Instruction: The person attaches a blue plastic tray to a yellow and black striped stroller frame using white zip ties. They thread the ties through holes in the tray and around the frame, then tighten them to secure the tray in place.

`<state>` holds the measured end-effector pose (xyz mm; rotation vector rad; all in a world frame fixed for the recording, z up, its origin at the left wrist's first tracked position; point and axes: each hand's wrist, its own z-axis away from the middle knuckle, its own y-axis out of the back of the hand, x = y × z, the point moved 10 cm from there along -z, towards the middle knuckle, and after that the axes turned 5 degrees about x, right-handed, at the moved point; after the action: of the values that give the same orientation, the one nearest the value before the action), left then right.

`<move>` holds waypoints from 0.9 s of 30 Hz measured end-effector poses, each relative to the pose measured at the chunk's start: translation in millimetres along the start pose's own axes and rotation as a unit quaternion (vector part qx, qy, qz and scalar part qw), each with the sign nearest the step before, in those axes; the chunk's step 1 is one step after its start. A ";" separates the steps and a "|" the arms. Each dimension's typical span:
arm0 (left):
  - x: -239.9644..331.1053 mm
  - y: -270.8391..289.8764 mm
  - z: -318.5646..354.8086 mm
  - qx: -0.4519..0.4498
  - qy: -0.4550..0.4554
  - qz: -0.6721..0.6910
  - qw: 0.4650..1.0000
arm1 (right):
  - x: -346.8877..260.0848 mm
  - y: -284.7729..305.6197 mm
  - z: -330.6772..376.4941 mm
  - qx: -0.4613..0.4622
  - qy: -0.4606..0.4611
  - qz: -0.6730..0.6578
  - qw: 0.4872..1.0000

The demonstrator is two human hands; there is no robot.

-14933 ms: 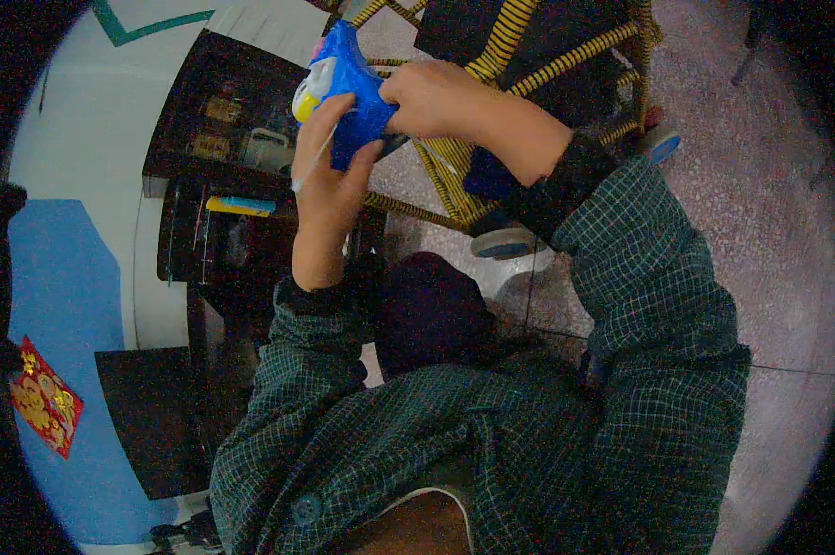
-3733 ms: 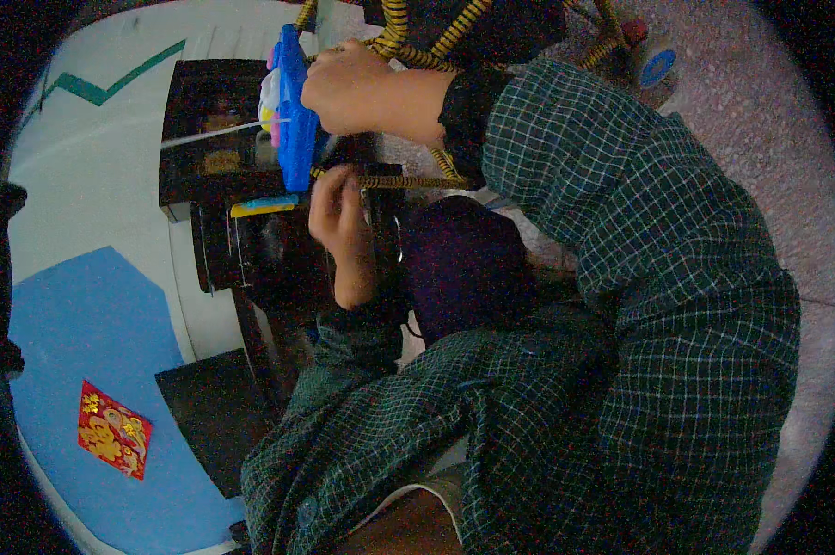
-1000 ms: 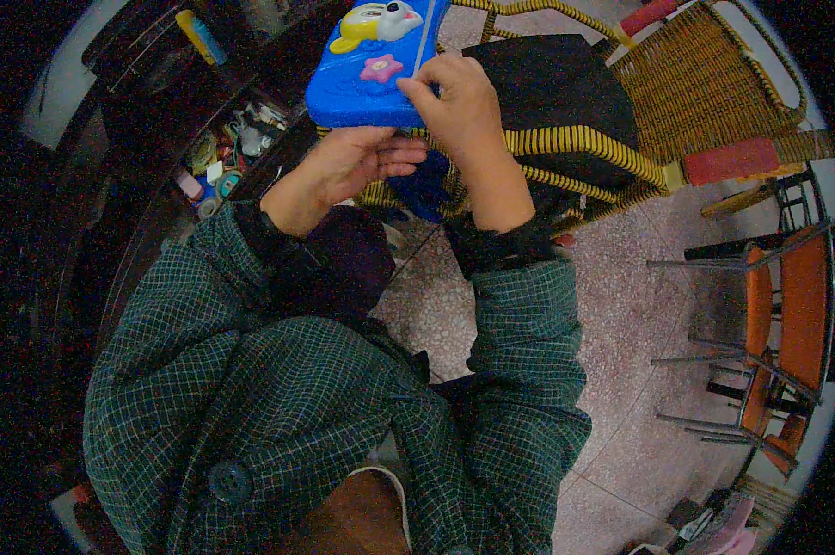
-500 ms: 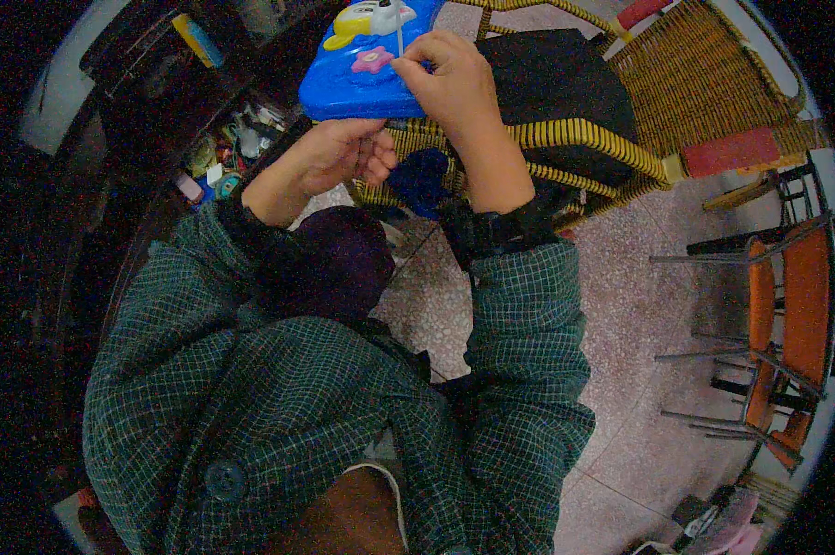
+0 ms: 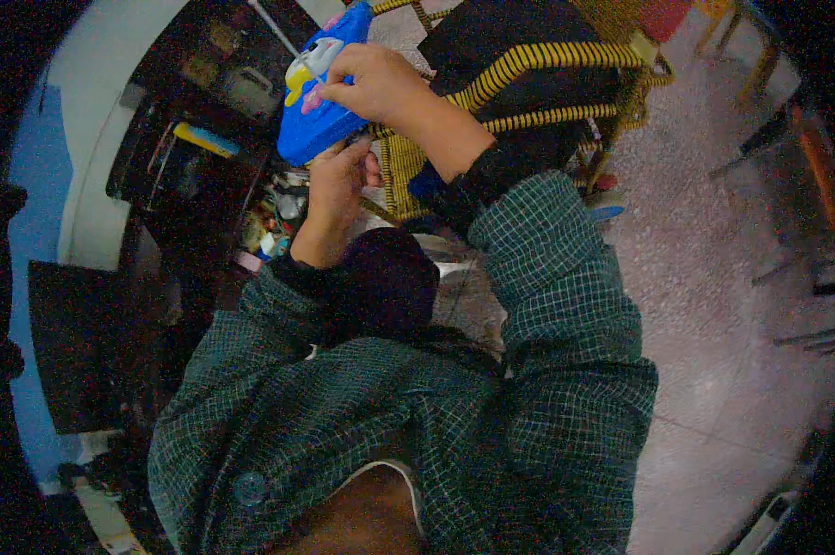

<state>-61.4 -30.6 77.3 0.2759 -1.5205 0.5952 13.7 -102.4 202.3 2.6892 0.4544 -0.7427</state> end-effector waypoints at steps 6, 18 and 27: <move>5.2 0.8 -6.8 0.029 -0.070 -0.001 0.997 | 13.3 22.9 16.5 0.072 -0.075 0.069 0.992; 11.5 22.6 -5.7 0.179 -0.115 -0.004 0.977 | 43.9 0.5 59.4 0.034 -0.350 -0.322 0.879; 9.4 52.3 -14.4 0.207 -0.034 -0.044 0.977 | 78.5 -47.1 158.3 -0.044 -0.436 -0.379 0.815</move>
<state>-77.0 22.2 75.7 0.6861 -1.4305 0.8377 -9.5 -102.7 20.9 1.6919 1.2390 -1.9463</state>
